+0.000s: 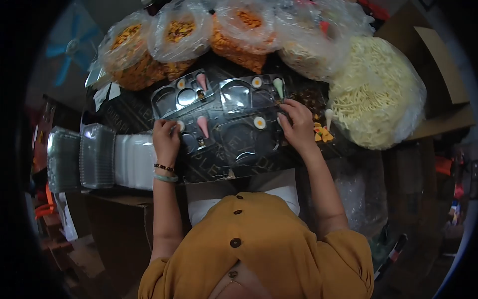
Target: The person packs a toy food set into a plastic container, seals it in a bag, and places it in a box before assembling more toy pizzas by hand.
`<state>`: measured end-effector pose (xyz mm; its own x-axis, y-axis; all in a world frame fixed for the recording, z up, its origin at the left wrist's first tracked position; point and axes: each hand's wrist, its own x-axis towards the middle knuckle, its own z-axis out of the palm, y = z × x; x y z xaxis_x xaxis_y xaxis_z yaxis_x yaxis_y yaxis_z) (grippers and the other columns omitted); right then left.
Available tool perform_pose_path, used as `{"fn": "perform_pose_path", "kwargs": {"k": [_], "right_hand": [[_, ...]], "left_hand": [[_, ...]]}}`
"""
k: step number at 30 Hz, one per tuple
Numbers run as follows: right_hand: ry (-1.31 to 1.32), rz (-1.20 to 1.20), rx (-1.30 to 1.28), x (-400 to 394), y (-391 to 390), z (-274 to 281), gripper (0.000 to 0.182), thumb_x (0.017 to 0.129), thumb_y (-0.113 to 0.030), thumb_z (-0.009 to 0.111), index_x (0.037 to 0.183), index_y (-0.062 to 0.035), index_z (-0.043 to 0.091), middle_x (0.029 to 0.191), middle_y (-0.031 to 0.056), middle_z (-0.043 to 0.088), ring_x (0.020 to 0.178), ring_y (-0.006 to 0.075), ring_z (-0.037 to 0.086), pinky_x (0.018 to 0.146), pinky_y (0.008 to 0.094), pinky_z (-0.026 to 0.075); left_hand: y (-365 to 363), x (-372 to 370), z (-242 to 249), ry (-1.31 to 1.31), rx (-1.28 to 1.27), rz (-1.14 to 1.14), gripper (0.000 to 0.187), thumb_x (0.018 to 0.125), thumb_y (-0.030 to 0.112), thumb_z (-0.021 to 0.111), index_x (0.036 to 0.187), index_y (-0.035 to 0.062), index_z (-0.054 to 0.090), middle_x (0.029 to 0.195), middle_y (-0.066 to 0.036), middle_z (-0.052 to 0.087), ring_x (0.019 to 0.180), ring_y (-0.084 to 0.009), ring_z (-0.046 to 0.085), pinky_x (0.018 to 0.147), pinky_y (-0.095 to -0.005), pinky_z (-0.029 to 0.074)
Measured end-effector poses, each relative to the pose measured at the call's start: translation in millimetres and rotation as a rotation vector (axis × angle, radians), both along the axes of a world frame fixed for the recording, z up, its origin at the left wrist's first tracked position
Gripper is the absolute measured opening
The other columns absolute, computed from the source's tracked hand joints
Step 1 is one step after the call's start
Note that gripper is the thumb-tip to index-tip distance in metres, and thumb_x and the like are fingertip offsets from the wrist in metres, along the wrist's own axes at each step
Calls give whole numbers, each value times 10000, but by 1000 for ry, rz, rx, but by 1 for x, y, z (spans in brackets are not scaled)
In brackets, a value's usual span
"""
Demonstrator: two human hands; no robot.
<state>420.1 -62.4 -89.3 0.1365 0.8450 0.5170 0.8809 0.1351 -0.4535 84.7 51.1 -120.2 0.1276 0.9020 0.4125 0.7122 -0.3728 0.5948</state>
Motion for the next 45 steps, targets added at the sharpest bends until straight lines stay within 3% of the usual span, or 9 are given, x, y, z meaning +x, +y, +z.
{"fn": "perform_pose_path", "kwargs": {"k": [3,8,13,21,27,30,40,42,45], "right_hand": [[-162,8,-53,-15,-26,-18,451,771,-238,671,1167,-70,536,1288,158,455,1235,330,401,1008,521,270],[-136,1,-180,-49,-23,-35,528,823,-305,618,1270,-72,461,1407,174,323,1343,331,240,1068,565,117],[40,-174,171,13,-22,-13,192,803,-55,594,987,0,615,1018,152,597,943,331,574,808,371,469],[147,-350,-181,92,-80,-12,120,794,-86,622,896,-29,649,843,129,612,789,314,599,701,373,476],[-82,-373,-137,74,-82,-24,187,780,-125,664,933,-21,639,856,122,576,759,259,592,681,352,477],[89,-285,-252,73,-86,-16,182,773,-134,673,917,-26,644,839,112,578,760,259,593,675,357,476],[-162,-297,-122,83,-55,-23,110,761,-97,666,819,-20,614,780,127,581,706,317,584,652,381,471],[-96,-340,-116,79,-55,-19,89,770,-104,641,824,-39,611,763,116,569,730,321,583,634,412,463],[345,-293,-109,59,-37,-11,107,791,-79,656,861,-22,599,768,71,626,692,175,608,614,285,475]], "left_hand": [[-1,-2,5,221,-7,-29,142,787,83,620,912,27,658,968,-150,556,924,-320,535,770,-383,444],[16,26,1,201,93,-55,323,859,209,583,1126,26,586,1212,-186,510,1120,-346,480,940,-449,377],[35,21,-11,419,66,-131,404,864,326,565,1138,28,574,1230,-167,503,1171,-339,449,998,-556,252],[-3,56,17,274,207,-261,345,818,250,631,1064,11,593,1165,-196,514,1100,-359,471,949,-471,315],[-67,132,23,235,29,-584,472,798,304,653,1164,26,548,1325,-200,402,1269,-379,334,1025,-592,200],[-78,148,20,268,5,-650,490,795,317,654,1170,22,544,1335,-200,394,1277,-379,323,1028,-592,196],[-85,142,18,270,1,-645,463,781,293,673,1141,25,555,1352,-197,376,1298,-380,293,1040,-603,158],[-82,131,21,265,-3,-600,458,785,292,669,1141,27,556,1350,-196,378,1295,-381,298,1038,-604,161],[-73,123,19,258,1,-525,446,792,291,660,1139,29,557,1345,-195,383,1286,-382,308,1033,-604,169]]}}
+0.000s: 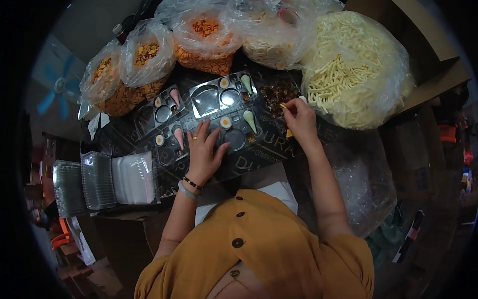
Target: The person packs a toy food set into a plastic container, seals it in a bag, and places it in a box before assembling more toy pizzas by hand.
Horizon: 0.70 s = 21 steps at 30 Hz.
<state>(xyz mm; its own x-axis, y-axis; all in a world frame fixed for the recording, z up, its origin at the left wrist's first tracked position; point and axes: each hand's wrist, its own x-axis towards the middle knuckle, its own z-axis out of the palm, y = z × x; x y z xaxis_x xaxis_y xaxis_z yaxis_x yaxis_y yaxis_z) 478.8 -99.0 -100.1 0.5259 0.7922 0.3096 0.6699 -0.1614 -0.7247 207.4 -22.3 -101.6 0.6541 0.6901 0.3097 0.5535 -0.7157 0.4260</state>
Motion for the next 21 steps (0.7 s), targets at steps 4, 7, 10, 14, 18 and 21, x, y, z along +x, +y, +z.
{"fn": "perform_pose_path", "kwargs": {"k": [4,7,10,14,18,21], "right_hand": [[457,206,76,-21,60,-4,147,793,-89,680,923,-28,650,800,33,657,698,65,580,619,218,464],[322,224,8,-26,106,-3,156,777,-112,682,911,-32,678,782,69,668,676,115,609,620,249,474],[28,164,-49,-32,131,-5,141,747,-136,680,852,-42,691,776,116,667,694,233,635,645,321,492],[-214,75,-65,-40,146,-12,121,732,-183,680,773,-70,689,766,122,646,742,308,620,673,396,490],[-420,-14,-105,-41,147,-22,97,719,-190,676,699,-94,680,745,107,616,769,283,604,683,420,472],[-503,-31,-163,-43,149,-16,77,722,-179,650,699,-121,694,758,98,625,771,275,610,678,419,473]], "left_hand": [[19,8,-5,0,22,61,445,803,299,645,1146,30,556,1327,-202,402,1274,-387,326,1026,-607,180],[27,12,-8,23,23,80,460,807,310,638,1160,29,550,1322,-206,410,1273,-386,330,1026,-609,179],[31,14,-12,58,18,90,476,812,326,628,1173,28,543,1321,-203,416,1273,-377,335,1024,-613,178],[32,12,-12,81,0,85,490,819,340,617,1188,29,534,1328,-185,421,1274,-358,341,1019,-624,174],[31,12,-14,77,23,82,478,822,322,616,1193,32,531,1334,-165,423,1274,-347,343,1018,-630,169],[31,12,-12,93,22,84,483,824,321,613,1201,32,525,1335,-166,423,1274,-349,344,1017,-629,169]]}}
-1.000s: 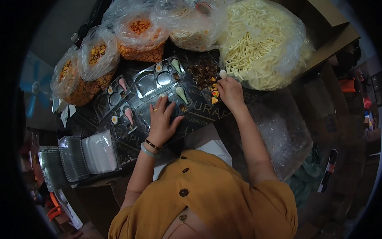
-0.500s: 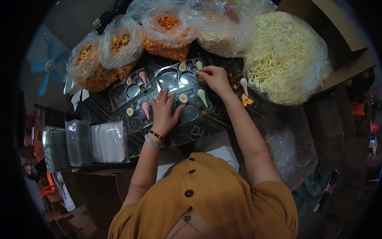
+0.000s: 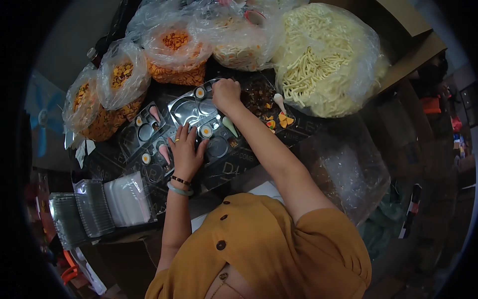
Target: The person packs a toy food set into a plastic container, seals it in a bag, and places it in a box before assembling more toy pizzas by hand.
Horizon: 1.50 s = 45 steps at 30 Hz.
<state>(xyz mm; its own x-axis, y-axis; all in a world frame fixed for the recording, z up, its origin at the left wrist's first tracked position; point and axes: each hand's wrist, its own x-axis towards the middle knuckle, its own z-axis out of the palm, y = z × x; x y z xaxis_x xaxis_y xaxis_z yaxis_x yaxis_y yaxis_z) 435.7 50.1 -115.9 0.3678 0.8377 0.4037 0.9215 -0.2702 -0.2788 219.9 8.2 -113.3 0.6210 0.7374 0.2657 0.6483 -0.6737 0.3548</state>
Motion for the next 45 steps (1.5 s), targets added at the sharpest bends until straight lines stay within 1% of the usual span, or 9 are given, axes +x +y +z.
{"fn": "perform_pose_path", "kwargs": {"k": [7,14,26,32,34,39,41,42,45], "right_hand": [[279,154,-41,11,-22,25,200,775,-239,622,818,-54,685,814,147,621,742,320,612,670,399,476],[527,241,436,20,-22,77,112,819,-59,617,903,7,654,864,82,631,697,149,592,617,258,468],[233,835,575,-92,159,151,140,811,-43,607,935,8,646,892,141,650,719,242,631,666,296,493],[11,843,-16,-150,276,83,306,781,-150,644,1075,-65,639,1023,185,632,898,312,621,823,360,472],[291,732,-411,-155,280,80,340,759,-161,649,1094,-108,640,1055,196,621,965,326,599,845,367,463],[-190,703,-424,-154,297,65,251,753,-140,650,995,-79,666,1031,162,640,951,317,608,823,382,471],[31,682,211,-145,291,56,234,762,-167,674,961,-45,668,990,157,650,875,272,632,772,364,489],[23,679,207,-144,286,61,234,762,-167,674,961,-45,668,990,157,650,875,272,632,772,364,489],[686,544,309,-144,259,85,142,812,-120,614,900,-15,650,936,120,654,793,210,638,704,290,503]], "left_hand": [[-4,-4,7,-48,-17,-8,486,826,309,615,1211,29,518,1332,-195,410,1283,-360,331,1027,-622,157],[-36,-59,16,-220,144,44,485,797,251,653,1214,49,508,1381,-182,363,1320,-379,269,1059,-591,95],[-69,-101,-21,-194,267,269,438,797,285,617,1166,57,556,1337,-200,412,1282,-426,310,1051,-624,88],[-70,-103,-23,-190,300,284,398,796,274,618,1128,58,579,1297,-184,465,1268,-371,365,1053,-612,125],[-70,-103,-25,-208,296,285,366,799,262,614,1107,66,589,1293,-173,478,1255,-348,393,1059,-598,127],[-69,-104,-23,-240,270,251,330,788,226,621,1075,64,601,1287,-172,481,1251,-349,393,1067,-579,123],[-67,-105,-21,-262,259,235,316,775,198,630,1060,61,608,1278,-178,484,1248,-354,392,1071,-570,121],[-67,-106,-19,-284,267,219,312,768,162,633,1058,52,605,1284,-185,475,1245,-357,395,1068,-555,154],[-64,-105,-8,-474,203,211,319,757,104,639,1064,28,593,1293,-204,459,1240,-358,402,1050,-523,235]]}}
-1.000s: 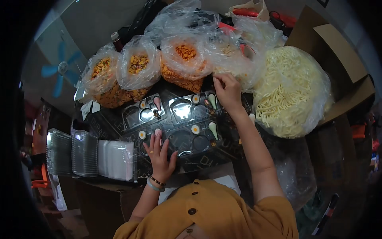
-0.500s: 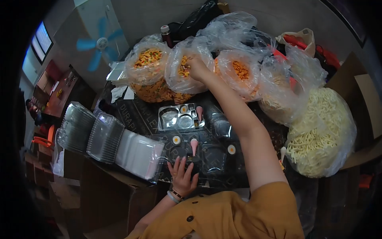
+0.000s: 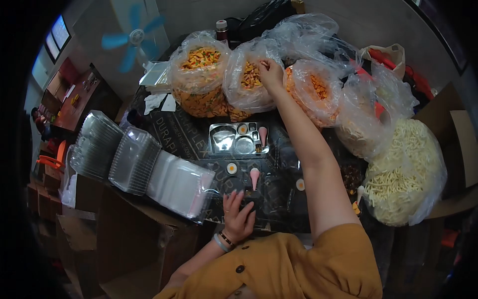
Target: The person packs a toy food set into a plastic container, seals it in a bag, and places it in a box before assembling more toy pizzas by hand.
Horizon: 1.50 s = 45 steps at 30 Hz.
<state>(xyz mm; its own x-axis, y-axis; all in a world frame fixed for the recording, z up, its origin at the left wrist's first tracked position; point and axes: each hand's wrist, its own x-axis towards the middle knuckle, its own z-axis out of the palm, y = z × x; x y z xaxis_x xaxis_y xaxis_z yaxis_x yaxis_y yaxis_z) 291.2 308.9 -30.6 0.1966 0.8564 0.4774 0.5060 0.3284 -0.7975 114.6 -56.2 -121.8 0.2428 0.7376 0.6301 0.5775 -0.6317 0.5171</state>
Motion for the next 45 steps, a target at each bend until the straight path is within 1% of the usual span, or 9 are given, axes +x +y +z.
{"fn": "perform_pose_path", "kwargs": {"k": [2,5,8,11,18,20,29,40,45], "right_hand": [[476,181,-5,-3,-21,9,157,849,-129,609,947,-8,625,873,34,629,723,106,599,642,214,474],[595,407,-217,-17,-108,27,183,878,-128,594,1020,-13,598,845,-11,587,703,59,558,624,188,455],[536,630,-342,-30,-174,1,219,881,-137,601,1076,-39,591,868,-18,591,714,48,559,588,178,436],[359,558,-486,-45,-223,-11,241,875,-121,602,1090,-13,588,865,5,613,745,64,580,619,196,457],[79,450,-308,-42,-253,-34,273,825,-142,654,1062,-13,615,883,68,648,816,122,616,726,248,482],[-470,301,272,-41,-252,-39,189,817,-94,633,985,-5,636,815,120,663,683,185,645,632,286,501],[383,569,-480,-40,-256,-38,164,837,-77,632,953,38,643,786,65,656,622,90,596,566,233,484],[322,243,-493,-17,-200,-57,161,810,-135,677,877,9,653,758,36,646,677,85,589,610,216,465],[-340,-50,-364,-19,-166,-66,198,731,-229,667,754,-32,680,710,138,659,670,266,645,642,359,504]], "left_hand": [[14,2,21,-227,-16,20,384,749,31,634,1121,-8,547,1295,-233,438,1233,-367,407,1005,-455,344],[56,9,39,-774,-304,-45,454,853,100,559,1272,15,404,1327,-192,407,1229,-319,415,1006,-432,342],[103,12,56,-1602,-819,-232,452,954,308,436,1310,43,351,1287,-143,415,1148,-273,470,966,-372,390],[127,10,36,-1894,-1062,-601,288,964,273,422,1142,55,482,1127,-94,509,1000,-179,525,897,-356,443],[109,12,16,-1852,-1089,-368,190,940,136,480,1075,12,529,963,-86,585,862,-164,584,788,-290,499],[110,6,7,-1797,-1088,-461,169,939,110,474,1049,8,551,925,-82,599,825,-158,594,748,-288,514],[102,-9,15,-1479,-1074,-324,151,887,122,586,1003,24,589,879,-70,648,758,-133,615,688,-245,507],[105,-20,13,-1525,-1182,-189,178,898,252,584,862,78,580,767,-34,620,675,-125,600,529,-197,452],[106,-23,21,-1594,-1251,-199,191,906,257,570,901,69,600,791,-29,620,697,-124,601,554,-201,455]]}}
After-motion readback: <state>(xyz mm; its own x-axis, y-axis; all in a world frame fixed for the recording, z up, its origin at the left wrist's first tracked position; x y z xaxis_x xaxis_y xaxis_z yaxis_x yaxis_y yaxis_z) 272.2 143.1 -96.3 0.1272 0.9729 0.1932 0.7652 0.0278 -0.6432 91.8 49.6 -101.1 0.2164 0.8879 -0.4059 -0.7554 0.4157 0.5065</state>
